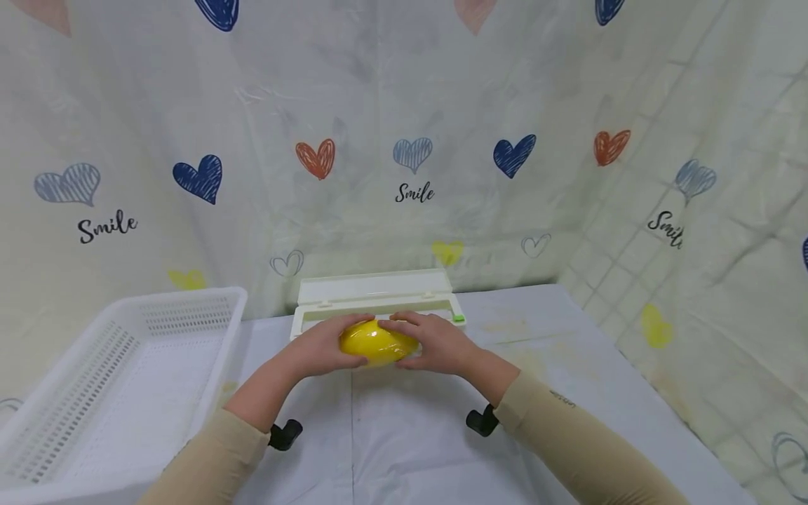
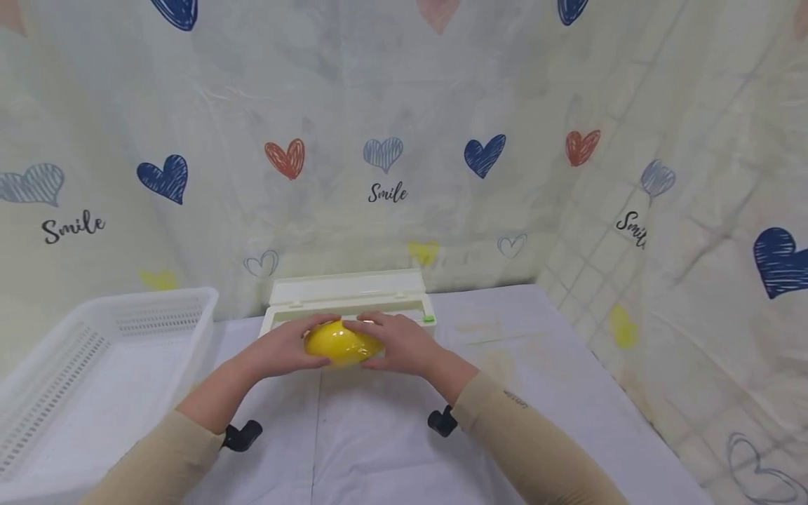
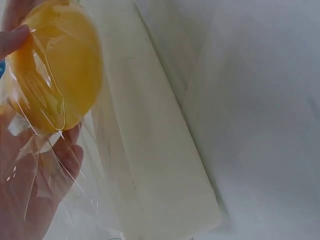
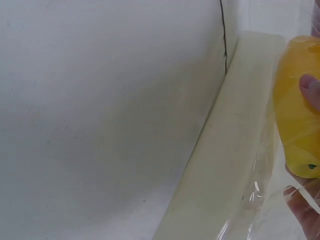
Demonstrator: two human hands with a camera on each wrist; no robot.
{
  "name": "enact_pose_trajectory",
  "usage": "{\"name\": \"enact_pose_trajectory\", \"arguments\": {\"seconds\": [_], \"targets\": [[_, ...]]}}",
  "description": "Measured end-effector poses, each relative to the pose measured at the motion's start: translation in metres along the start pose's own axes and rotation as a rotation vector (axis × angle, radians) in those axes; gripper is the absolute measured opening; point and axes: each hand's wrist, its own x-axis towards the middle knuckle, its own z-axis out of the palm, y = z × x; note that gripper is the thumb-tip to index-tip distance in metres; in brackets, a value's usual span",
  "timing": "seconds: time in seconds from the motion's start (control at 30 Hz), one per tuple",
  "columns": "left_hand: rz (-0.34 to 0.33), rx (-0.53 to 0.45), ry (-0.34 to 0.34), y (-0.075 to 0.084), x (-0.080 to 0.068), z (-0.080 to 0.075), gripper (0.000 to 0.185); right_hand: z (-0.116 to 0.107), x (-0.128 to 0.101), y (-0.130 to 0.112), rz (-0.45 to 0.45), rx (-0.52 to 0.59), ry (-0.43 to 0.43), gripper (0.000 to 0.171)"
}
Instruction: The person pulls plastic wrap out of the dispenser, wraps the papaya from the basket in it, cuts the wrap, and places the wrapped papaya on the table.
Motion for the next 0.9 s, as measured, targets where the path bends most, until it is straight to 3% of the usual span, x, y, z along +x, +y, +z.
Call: {"name": "enact_pose_trajectory", "arguments": {"seconds": [0.13,0.27,0.43,0.6,0.7,0.9], "targets": [[-0.022,-0.031,-0.002,-0.002,-0.001,-0.002,0.075,-0.002,0.004,0.000,0.011,0.026,-0.020,0.073],[-0.031,0.009,0.036,-0.003,-0.005,-0.008,0.078,-0.004,0.007,0.001,0.045,0.051,-0.042,0.072],[-0.014,0.136,0.103,-0.001,-0.014,-0.014,0.077,-0.004,0.011,0.002,0.102,0.077,-0.076,0.073],[0.085,0.290,0.112,0.003,-0.018,-0.011,0.077,-0.008,0.013,0.002,0.170,0.141,-0.097,0.075],[0.106,0.355,0.117,0.002,-0.018,-0.007,0.080,-0.009,0.014,0.003,0.182,0.171,-0.098,0.075],[0.097,0.301,0.125,-0.004,-0.014,-0.006,0.074,-0.010,0.014,0.006,0.193,0.176,-0.096,0.074]]}}
